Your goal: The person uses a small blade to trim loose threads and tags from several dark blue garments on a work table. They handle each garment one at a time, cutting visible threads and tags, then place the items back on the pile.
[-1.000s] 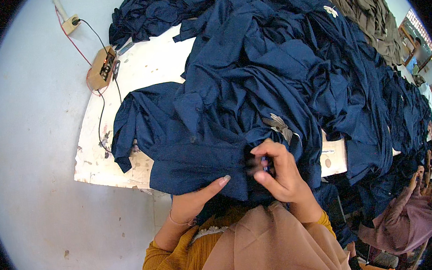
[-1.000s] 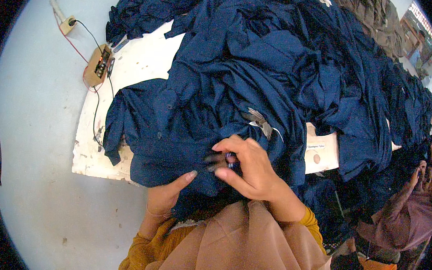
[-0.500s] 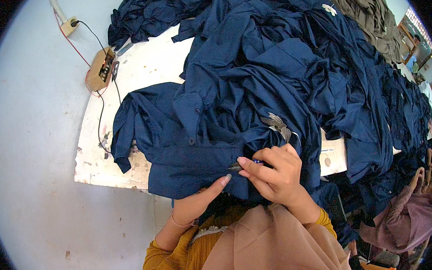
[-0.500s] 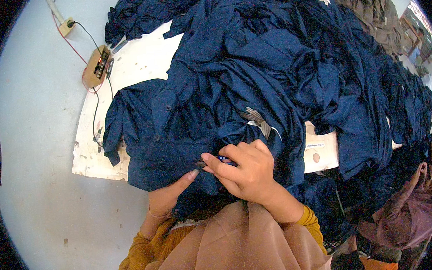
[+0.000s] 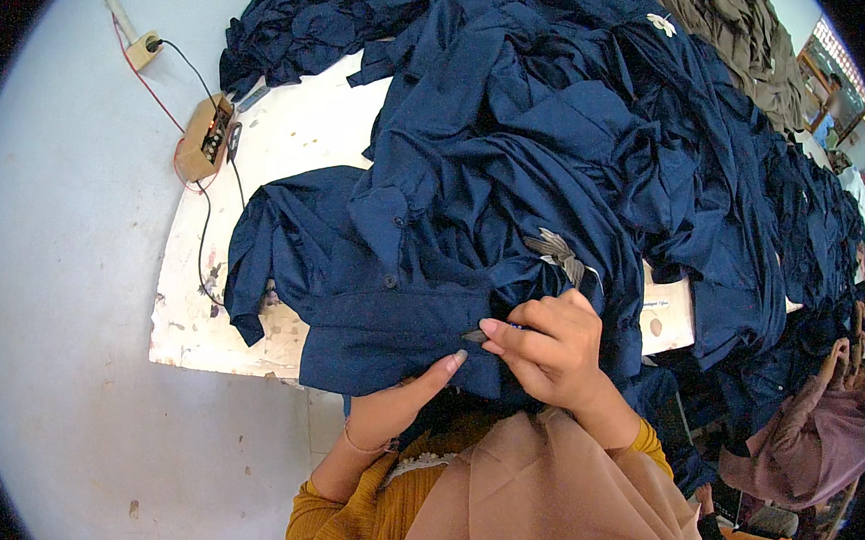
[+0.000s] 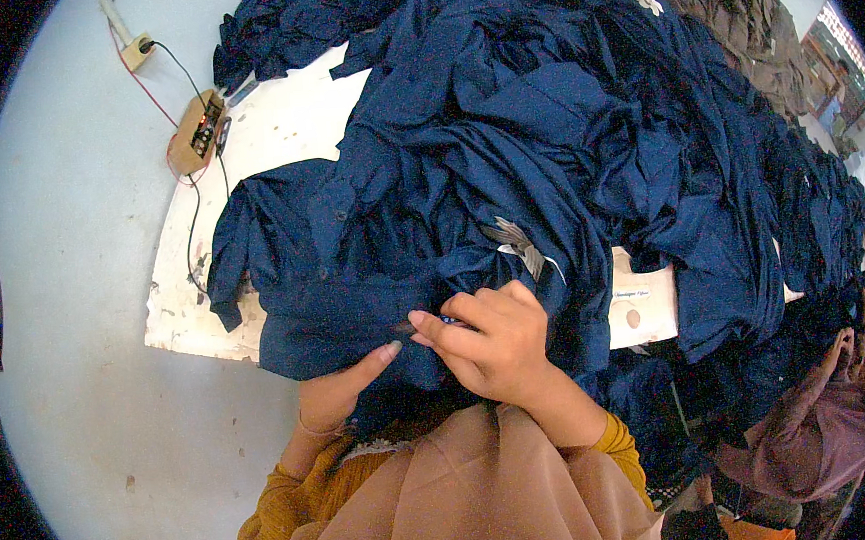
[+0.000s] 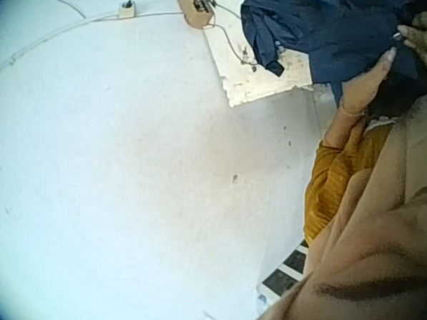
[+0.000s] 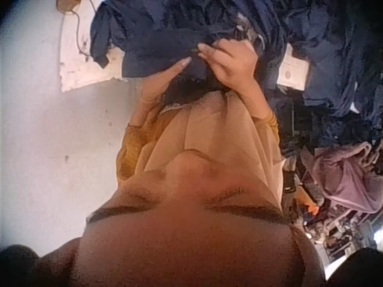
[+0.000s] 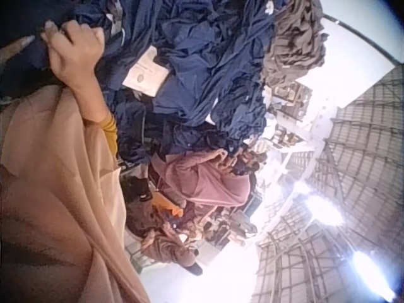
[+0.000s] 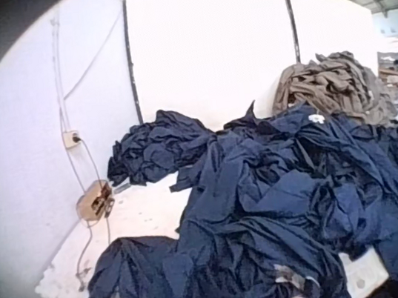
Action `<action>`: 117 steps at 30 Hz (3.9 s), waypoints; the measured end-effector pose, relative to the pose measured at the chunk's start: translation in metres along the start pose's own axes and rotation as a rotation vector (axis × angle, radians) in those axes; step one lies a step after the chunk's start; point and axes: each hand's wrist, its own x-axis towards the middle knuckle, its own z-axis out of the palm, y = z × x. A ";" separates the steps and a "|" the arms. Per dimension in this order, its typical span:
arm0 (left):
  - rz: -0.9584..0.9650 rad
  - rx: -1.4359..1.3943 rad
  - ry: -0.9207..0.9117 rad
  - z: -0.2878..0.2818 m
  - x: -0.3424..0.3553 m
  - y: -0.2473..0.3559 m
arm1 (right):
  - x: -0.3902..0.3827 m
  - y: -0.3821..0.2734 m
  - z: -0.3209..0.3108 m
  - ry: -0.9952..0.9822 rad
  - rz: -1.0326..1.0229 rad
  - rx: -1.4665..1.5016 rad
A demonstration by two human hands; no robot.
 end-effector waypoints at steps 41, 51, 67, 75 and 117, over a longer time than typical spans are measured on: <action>0.161 0.123 -0.052 -0.004 0.002 -0.008 | 0.018 -0.001 0.003 -0.054 -0.130 -0.138; 0.111 -0.308 0.122 -0.019 0.016 -0.013 | 0.021 0.018 0.010 -0.309 -0.148 0.888; 0.178 -0.775 0.100 -0.040 0.023 -0.014 | 0.010 0.009 0.038 0.036 0.173 0.189; 0.015 -0.585 0.010 -0.032 0.027 -0.044 | 0.001 0.079 -0.060 0.304 0.447 -0.208; -0.117 -0.257 -0.265 -0.020 0.019 -0.049 | -0.013 0.024 -0.025 -0.063 0.189 -0.214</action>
